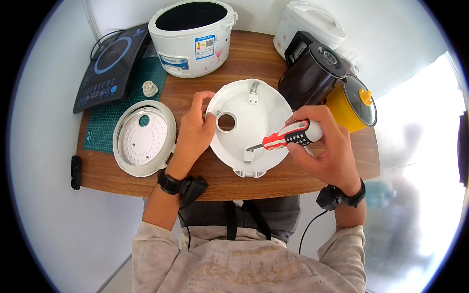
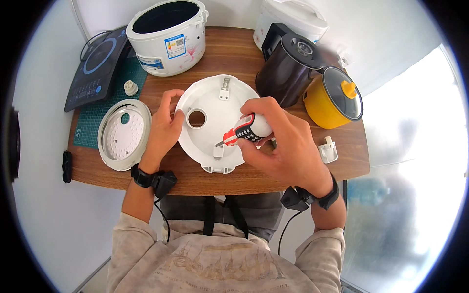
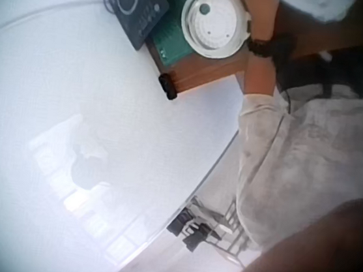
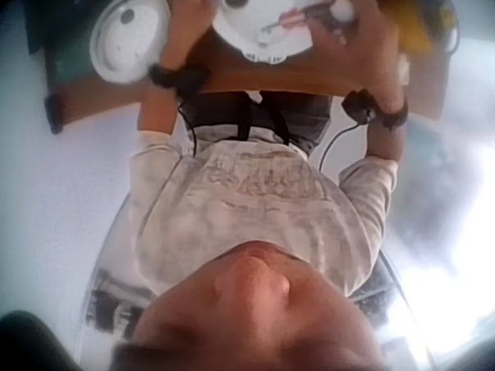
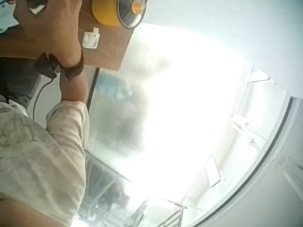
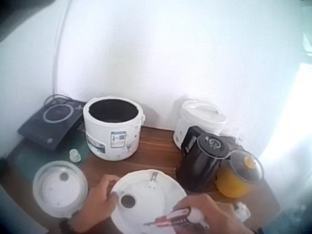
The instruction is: The person assembles a white plastic appliance lid by inserting a small white cylindrical component into a central hole and securing it with screws using a screwdriver. The person then places a small circular part into the center of the lid.
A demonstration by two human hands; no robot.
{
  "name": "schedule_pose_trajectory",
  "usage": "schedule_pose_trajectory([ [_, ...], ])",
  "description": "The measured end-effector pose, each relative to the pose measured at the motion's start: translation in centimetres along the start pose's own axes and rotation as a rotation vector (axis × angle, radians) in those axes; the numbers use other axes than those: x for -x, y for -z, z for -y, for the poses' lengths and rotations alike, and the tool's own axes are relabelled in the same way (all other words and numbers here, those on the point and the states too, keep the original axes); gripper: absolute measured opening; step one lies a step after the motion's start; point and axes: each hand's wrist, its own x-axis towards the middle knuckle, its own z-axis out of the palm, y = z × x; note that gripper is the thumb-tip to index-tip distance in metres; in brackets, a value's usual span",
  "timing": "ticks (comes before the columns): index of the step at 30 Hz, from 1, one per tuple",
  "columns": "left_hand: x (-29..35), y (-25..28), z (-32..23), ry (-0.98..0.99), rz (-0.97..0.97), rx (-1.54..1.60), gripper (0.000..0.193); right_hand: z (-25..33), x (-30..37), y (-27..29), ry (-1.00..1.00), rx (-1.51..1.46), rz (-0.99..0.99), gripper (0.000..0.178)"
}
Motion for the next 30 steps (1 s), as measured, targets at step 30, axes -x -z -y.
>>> schedule_pose_trajectory([
  [30, 0.1, 0.3, -0.7, 0.162, 0.062, 0.050, 0.051, 1.8, -0.9, 0.6, 0.130, 0.192, 0.018, 0.034],
])
